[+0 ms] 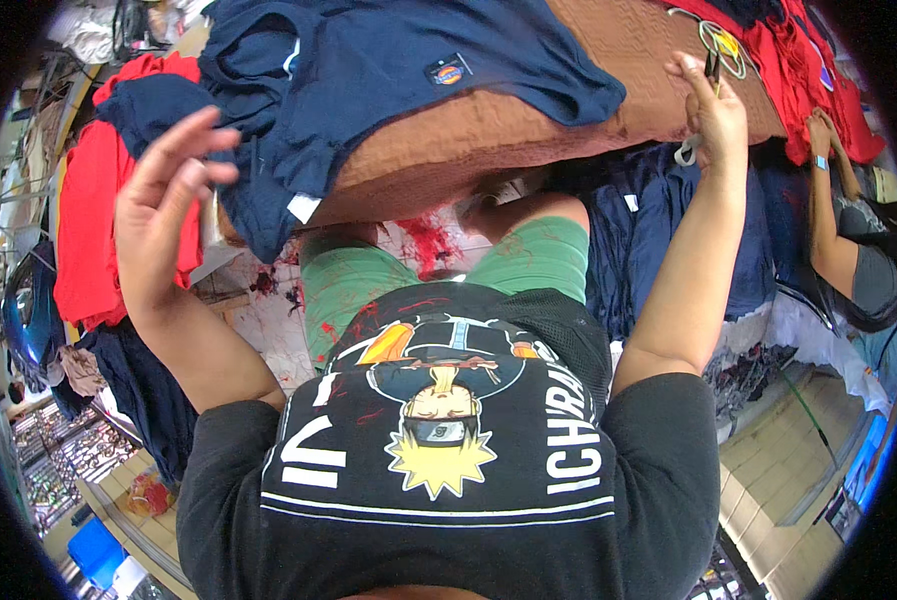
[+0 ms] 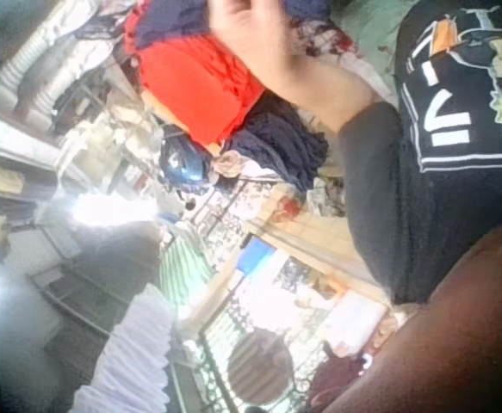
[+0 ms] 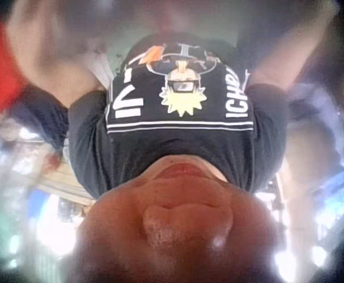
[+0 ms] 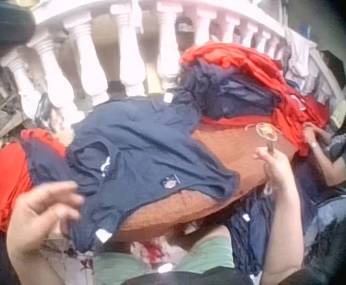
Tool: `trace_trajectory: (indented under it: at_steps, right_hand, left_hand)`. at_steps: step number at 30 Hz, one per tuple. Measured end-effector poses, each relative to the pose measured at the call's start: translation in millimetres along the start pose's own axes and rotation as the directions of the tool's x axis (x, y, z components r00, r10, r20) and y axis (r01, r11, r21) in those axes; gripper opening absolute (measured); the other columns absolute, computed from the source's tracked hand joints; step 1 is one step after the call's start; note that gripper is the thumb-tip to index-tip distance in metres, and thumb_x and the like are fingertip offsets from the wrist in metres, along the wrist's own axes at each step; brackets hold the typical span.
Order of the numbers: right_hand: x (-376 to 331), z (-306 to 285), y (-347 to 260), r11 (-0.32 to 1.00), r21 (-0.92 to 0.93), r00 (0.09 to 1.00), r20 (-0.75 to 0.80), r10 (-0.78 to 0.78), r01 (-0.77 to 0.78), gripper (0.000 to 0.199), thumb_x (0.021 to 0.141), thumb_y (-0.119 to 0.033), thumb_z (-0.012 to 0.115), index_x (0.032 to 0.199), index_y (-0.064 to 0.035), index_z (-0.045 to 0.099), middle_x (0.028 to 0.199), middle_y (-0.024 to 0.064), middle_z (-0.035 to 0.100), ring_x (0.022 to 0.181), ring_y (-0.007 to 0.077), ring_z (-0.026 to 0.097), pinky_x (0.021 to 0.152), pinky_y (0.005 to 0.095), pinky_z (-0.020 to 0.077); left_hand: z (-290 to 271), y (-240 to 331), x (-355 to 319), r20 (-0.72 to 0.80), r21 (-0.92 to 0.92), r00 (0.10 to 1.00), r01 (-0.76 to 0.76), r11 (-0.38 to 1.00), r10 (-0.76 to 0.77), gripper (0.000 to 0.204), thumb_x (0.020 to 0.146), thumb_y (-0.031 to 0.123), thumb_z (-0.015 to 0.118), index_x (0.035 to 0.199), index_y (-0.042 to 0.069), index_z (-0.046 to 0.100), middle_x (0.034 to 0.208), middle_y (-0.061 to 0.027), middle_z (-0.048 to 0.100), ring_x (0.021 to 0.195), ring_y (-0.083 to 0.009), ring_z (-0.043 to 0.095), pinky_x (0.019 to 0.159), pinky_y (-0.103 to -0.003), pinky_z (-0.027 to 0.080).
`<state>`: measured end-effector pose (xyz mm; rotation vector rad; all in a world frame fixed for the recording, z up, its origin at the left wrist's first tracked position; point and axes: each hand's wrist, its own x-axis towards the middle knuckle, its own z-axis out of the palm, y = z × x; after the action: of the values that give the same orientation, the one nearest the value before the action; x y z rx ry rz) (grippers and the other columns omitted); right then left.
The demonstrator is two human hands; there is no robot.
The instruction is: The person trims loose threads from the collars and labels of several navy blue shirts using snips.
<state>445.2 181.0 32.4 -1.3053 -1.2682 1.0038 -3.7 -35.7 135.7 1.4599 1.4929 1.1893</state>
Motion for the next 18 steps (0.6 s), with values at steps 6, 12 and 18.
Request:
trace_trajectory:
  at_steps: [6,12,18]
  right_hand:
    - [-17,32,-29,0.932,-0.339,0.989,0.115,-0.097,0.131,0.023,0.089,-0.024,0.068,0.104,-0.0078,0.071,0.085,-0.0065,0.066,0.058,-0.0012,0.041,0.051,0.0166,0.0309]
    - [-52,119,-8,0.643,-0.574,0.858,0.406,-0.314,0.507,0.031,0.079,-0.028,0.073,0.103,-0.0076,0.07,0.1,0.018,0.067,0.091,0.033,0.066,0.081,0.0377,0.0509]
    - [-38,113,-1,0.595,-0.573,0.812,0.249,-0.528,0.563,0.019,0.082,-0.022,0.07,0.095,-0.0083,0.07,0.092,0.0128,0.068,0.086,0.032,0.066,0.074,0.0375,0.0523]
  left_hand:
    - [20,-48,40,-0.239,0.358,0.968,0.017,0.933,0.075,0.038,0.092,0.022,0.063,0.123,-0.001,0.06,0.117,-0.0111,0.065,0.103,-0.0155,0.061,0.088,-0.026,0.046]
    - [29,-104,47,-0.271,0.723,0.951,0.304,0.62,-0.15,0.064,0.081,0.046,0.069,0.12,-0.004,0.06,0.109,-0.0206,0.066,0.094,-0.0299,0.066,0.087,-0.036,0.049]
    - [51,-79,38,-0.26,-0.238,0.961,0.026,0.971,-0.089,0.024,0.09,0.008,0.065,0.106,-0.007,0.057,0.091,-0.0049,0.067,0.078,-0.0062,0.061,0.072,-0.019,0.048]
